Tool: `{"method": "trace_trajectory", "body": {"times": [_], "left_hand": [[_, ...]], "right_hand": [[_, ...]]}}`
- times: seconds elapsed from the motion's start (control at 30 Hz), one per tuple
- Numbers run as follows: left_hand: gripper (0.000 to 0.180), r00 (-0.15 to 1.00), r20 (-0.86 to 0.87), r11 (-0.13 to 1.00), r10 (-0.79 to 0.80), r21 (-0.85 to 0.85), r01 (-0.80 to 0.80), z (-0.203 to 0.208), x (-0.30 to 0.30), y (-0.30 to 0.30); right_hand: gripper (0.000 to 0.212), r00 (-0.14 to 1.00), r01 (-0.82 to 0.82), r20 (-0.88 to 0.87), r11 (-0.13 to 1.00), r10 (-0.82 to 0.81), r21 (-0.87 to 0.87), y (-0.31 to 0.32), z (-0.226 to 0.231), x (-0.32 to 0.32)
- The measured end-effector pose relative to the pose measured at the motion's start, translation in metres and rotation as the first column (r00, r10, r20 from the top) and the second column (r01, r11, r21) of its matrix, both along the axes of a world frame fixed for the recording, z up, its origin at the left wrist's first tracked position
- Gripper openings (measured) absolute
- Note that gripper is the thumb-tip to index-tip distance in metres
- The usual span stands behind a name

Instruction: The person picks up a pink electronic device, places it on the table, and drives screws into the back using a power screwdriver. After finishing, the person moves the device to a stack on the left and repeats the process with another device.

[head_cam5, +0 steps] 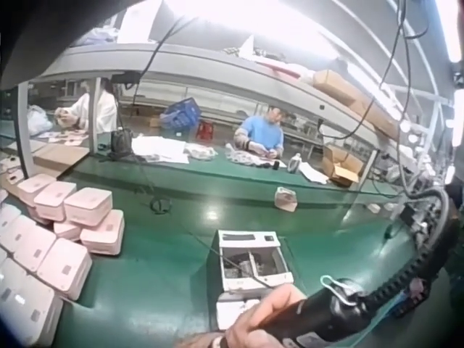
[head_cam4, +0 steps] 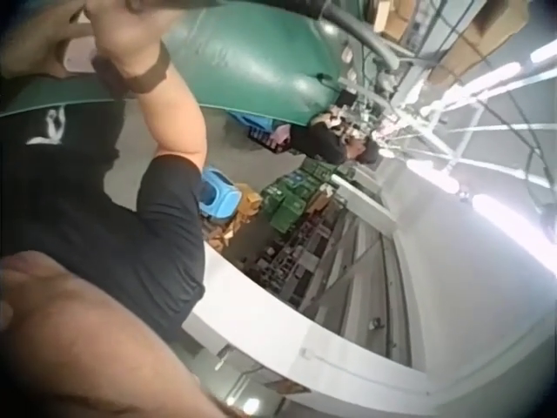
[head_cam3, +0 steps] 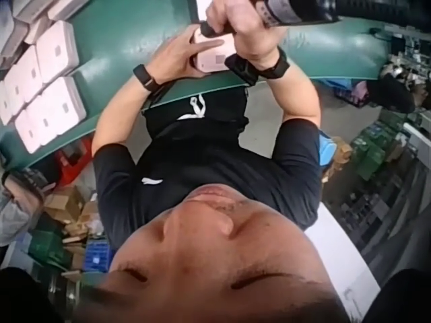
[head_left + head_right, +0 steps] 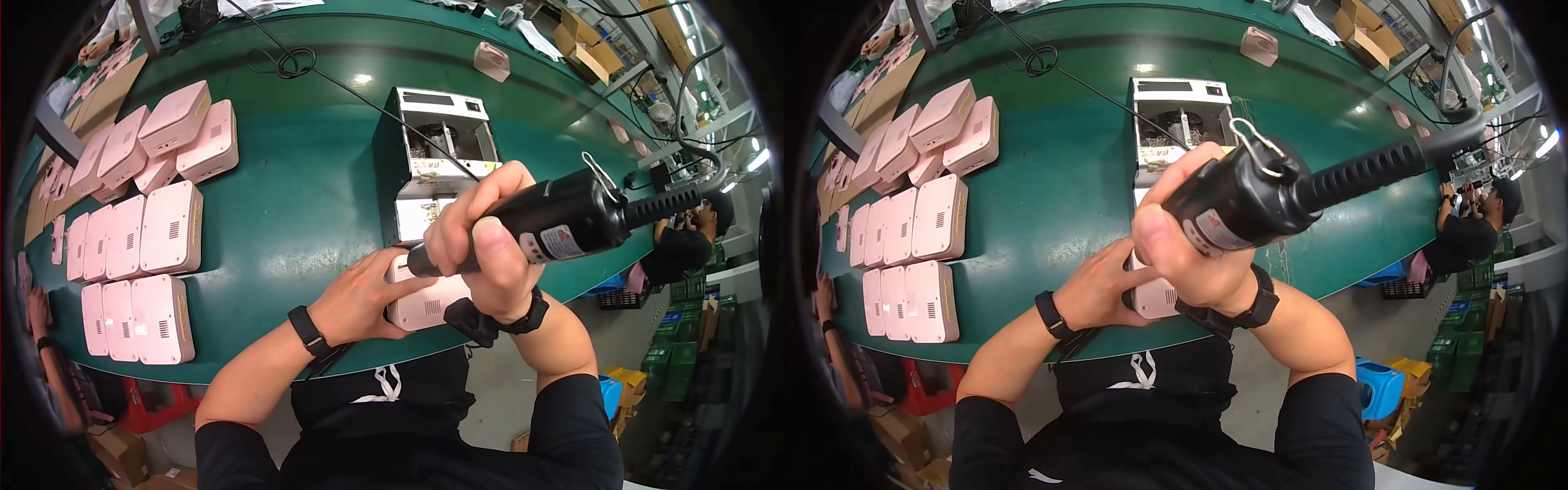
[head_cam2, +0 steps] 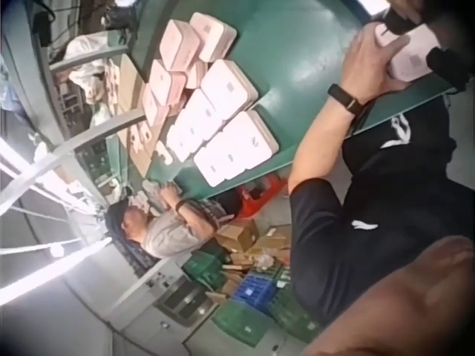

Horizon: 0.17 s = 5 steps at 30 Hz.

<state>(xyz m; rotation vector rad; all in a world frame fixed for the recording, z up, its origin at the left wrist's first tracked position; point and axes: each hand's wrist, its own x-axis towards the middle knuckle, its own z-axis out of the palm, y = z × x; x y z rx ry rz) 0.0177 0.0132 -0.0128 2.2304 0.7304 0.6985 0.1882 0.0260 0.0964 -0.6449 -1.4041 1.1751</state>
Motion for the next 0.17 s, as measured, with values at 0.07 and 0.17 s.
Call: {"method": "trace_trajectory", "body": {"times": [0.07, 0.17], "left_hand": [[0.081, 1.0, -0.002, 1.0, -0.006, 0.009, 0.006, -0.0006, 0.0002, -0.0002], [0.082, 0.999, -0.016, 0.998, -0.031, 0.052, 0.031, -0.0006, 0.0003, 0.0024]], "right_hand": [[0.03, 1.0, 0.009, 0.024, 1.0, -0.009, 0.023, -0.0006, 0.0012, 0.0005], [0.031, 0.998, 0.015, 0.055, 0.999, -0.017, 0.042, -0.0021, -0.0045, 0.0024]]}}
